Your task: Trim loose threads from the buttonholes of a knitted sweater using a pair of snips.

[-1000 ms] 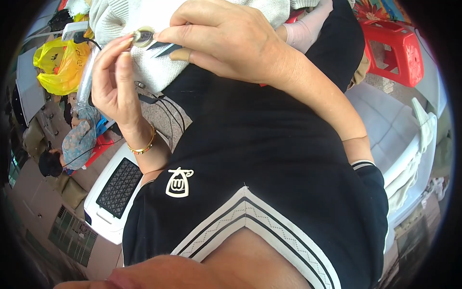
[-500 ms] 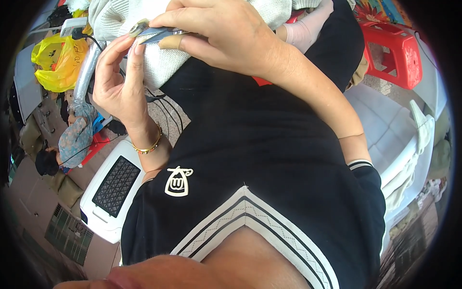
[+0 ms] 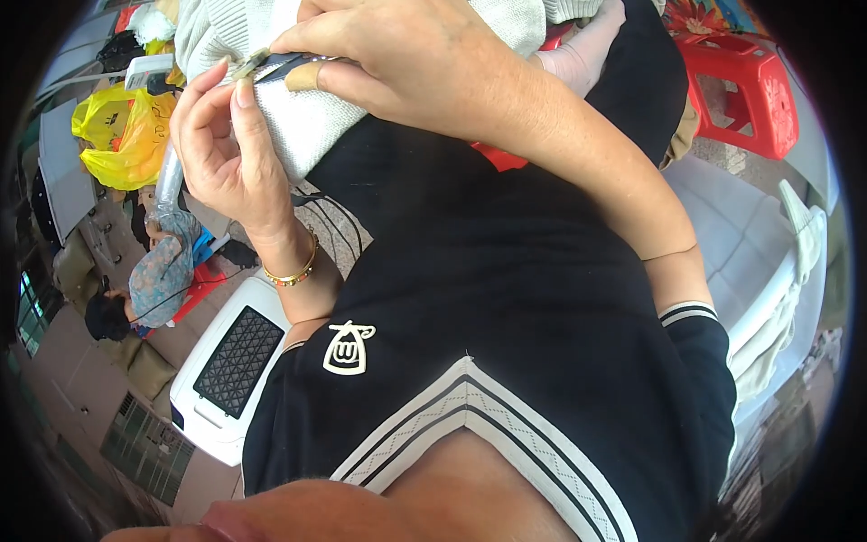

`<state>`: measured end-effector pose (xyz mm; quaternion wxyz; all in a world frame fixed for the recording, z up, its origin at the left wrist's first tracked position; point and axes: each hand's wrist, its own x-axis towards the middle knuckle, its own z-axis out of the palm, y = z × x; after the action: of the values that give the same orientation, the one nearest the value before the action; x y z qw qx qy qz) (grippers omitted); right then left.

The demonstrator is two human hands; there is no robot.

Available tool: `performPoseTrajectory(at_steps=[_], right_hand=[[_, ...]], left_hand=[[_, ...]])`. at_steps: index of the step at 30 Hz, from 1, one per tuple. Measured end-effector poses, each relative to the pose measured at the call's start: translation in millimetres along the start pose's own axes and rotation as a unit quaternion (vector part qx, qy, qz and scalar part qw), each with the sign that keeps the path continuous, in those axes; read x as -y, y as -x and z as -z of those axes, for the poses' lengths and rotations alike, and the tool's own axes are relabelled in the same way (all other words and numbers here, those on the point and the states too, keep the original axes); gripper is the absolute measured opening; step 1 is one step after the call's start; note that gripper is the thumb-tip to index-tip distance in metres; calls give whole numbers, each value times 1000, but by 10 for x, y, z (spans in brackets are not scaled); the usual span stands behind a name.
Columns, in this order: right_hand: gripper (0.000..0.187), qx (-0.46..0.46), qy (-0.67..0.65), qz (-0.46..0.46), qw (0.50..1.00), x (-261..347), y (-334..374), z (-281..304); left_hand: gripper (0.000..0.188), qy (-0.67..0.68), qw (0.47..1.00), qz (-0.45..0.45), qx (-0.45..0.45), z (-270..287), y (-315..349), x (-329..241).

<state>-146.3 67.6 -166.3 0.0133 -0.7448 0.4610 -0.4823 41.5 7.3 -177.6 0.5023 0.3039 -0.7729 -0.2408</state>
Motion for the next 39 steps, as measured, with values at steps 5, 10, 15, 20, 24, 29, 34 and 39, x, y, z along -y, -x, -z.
performPoseTrajectory(at_steps=[5, 10, 15, 20, 24, 29, 34, 39], right_hand=[[24, 12, -6, -21, 1000, 17, -79, 69], [23, 15, -28, -43, 999, 43, -129, 153], [22, 33, 101, -26, 994, 138, -157, 242], [19, 10, 101, -31, 994, 164, -131, 222], [18, -1, 4, -93, 996, 228, -137, 255], [18, -9, 215, 17, 976, 146, -79, 158], [18, -29, 201, 24, 979, 57, -11, 117], [26, -97, -67, -27, 993, -51, 6, 6]], left_hand=[[11, 93, 996, 9, 11, -31, -54, 52], [13, 117, 993, 28, 14, -55, -84, -26], [12, 65, 997, 44, 20, -90, -89, -100], [12, 3, 1000, -23, 7, -130, -77, -82], [13, -28, 998, -49, 6, -163, -54, -63], [13, -10, 996, -94, 10, -207, -55, -13], [13, 46, 997, -42, 36, -182, -59, -71], [13, 135, 989, 62, 15, -3, -28, -110]])
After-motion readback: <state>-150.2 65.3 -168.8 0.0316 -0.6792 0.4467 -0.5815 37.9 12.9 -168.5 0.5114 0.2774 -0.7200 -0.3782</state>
